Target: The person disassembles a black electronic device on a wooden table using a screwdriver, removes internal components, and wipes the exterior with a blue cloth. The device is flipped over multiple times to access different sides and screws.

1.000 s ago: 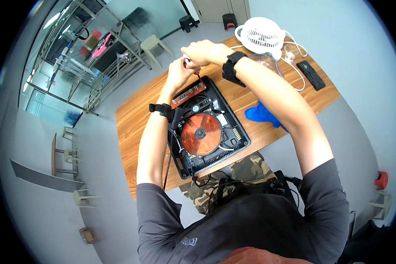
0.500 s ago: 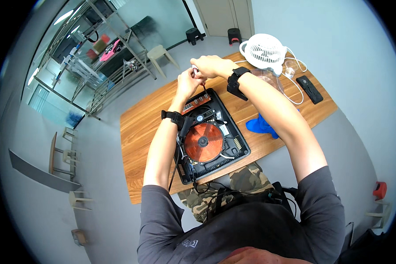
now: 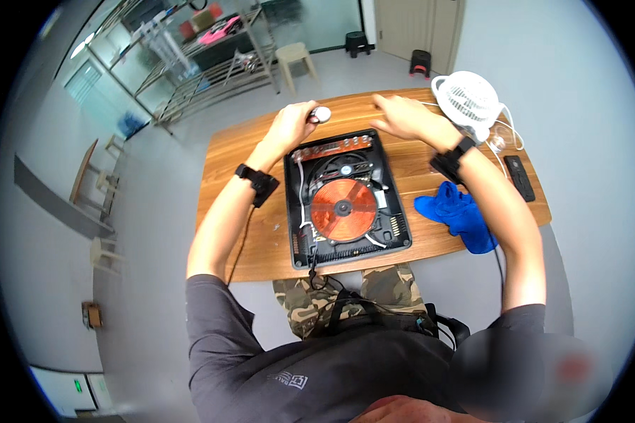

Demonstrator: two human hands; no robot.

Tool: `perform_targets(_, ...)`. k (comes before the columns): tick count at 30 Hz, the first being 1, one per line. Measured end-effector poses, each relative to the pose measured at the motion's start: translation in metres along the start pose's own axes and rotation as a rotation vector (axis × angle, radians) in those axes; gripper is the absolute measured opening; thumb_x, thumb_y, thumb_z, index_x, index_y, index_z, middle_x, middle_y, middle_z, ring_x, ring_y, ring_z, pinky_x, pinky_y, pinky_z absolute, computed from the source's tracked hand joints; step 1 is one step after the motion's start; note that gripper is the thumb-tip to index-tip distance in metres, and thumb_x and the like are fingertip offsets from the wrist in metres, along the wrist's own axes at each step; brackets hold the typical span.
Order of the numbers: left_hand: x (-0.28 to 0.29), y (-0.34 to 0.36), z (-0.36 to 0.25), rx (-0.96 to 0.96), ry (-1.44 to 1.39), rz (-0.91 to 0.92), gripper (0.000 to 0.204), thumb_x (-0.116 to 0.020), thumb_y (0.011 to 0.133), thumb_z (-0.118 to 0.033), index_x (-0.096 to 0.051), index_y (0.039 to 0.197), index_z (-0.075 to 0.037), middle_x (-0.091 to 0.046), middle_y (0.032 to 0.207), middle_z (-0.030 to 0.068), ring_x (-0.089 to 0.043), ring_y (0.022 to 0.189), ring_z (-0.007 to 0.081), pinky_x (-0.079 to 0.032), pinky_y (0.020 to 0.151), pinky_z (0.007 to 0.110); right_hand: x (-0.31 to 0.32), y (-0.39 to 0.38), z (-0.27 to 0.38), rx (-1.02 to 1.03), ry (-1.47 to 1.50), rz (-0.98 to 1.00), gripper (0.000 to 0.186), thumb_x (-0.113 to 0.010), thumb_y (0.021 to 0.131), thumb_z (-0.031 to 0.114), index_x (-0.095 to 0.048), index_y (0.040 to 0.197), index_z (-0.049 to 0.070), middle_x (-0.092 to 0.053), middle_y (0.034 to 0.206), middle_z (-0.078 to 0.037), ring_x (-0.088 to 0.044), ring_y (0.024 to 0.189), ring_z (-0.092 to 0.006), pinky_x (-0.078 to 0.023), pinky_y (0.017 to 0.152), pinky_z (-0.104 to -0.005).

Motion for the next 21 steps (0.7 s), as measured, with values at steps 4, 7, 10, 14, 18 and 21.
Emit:
perform_targets(4, 0.019, -0.089, 0.048, 0.004, 0.147, 0.089, 0.028, -0.071, 0.084, -0.004, -0.063, 0.111, -0.006, -0.069, 0.103, 0.0150, -0.065, 0.103, 0.0383, -0.054, 0.085, 0.048, -0.054, -0.053, -0.020, -0.063, -0.042, 0.217, 0.051, -0.061, 0.099, 0.046, -0.064, 0.111, -0.003, -0.071, 0.104, -0.030, -0.069, 0.100, -0.0470, -0.057, 0.083, -0.0552)
perform_targets(7, 0.020, -0.153, 0.078, 0.072, 0.259, 0.162, 0.036, -0.075, 0.079, -0.003, -0.063, 0.112, -0.007, -0.068, 0.108, 0.0135, -0.065, 0.104, 0.0366, -0.055, 0.088, 0.047, -0.085, -0.078, -0.028, -0.121, -0.023, 0.271, 0.055, -0.058, 0.101, 0.049, -0.070, 0.097, -0.005, -0.071, 0.095, -0.031, -0.070, 0.092, -0.0487, -0.057, 0.081, -0.0562)
perform_targets(10, 0.010, -0.205, 0.091, 0.028, 0.302, 0.212, 0.036, -0.075, 0.077, -0.004, -0.062, 0.111, -0.007, -0.067, 0.106, 0.0125, -0.066, 0.102, 0.0359, -0.055, 0.089, 0.046, -0.109, -0.090, -0.026, -0.163, 0.046, 0.286, 0.058, -0.057, 0.101, 0.049, -0.071, 0.089, -0.006, -0.070, 0.091, -0.033, -0.069, 0.089, -0.0504, -0.057, 0.080, -0.0562)
perform_targets(14, -0.010, -0.242, 0.090, -0.004, 0.358, 0.246, 0.019, -0.060, 0.090, -0.007, -0.061, 0.109, -0.004, -0.064, 0.105, 0.0119, -0.064, 0.104, 0.0311, -0.054, 0.089, 0.042, -0.123, -0.104, -0.010, -0.189, 0.133, 0.304, 0.055, -0.057, 0.102, 0.046, -0.071, 0.087, -0.006, -0.069, 0.091, -0.034, -0.068, 0.091, -0.0516, -0.055, 0.081, -0.0569)
perform_targets(18, -0.026, -0.253, 0.092, -0.003, 0.376, 0.310, 0.017, -0.055, 0.093, -0.008, -0.058, 0.108, -0.004, -0.063, 0.109, 0.0117, -0.063, 0.108, 0.0301, -0.053, 0.092, 0.041, -0.136, -0.119, -0.010, -0.200, 0.216, 0.306, 0.049, -0.055, 0.103, 0.036, -0.069, 0.081, -0.004, -0.071, 0.076, -0.026, -0.072, 0.073, -0.0397, -0.058, 0.070, -0.0491)
perform_targets(21, -0.030, -0.257, 0.095, -0.010, 0.370, 0.336, 0.015, -0.054, 0.094, -0.009, -0.057, 0.108, -0.005, -0.061, 0.110, 0.0128, -0.062, 0.109, 0.0310, -0.053, 0.094, 0.042, -0.138, -0.126, -0.003, -0.297, 0.425, 0.377, 0.047, -0.052, 0.105, 0.030, -0.066, 0.076, -0.004, -0.068, 0.060, -0.012, -0.067, 0.047, -0.0211, -0.057, 0.055, -0.0376)
Point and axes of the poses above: each hand's wrist, its own y-axis towards the middle knuckle, its own x-axis out of the back of the hand, z = x × y, the point moved 8 cm from there along y, towards the middle knuckle
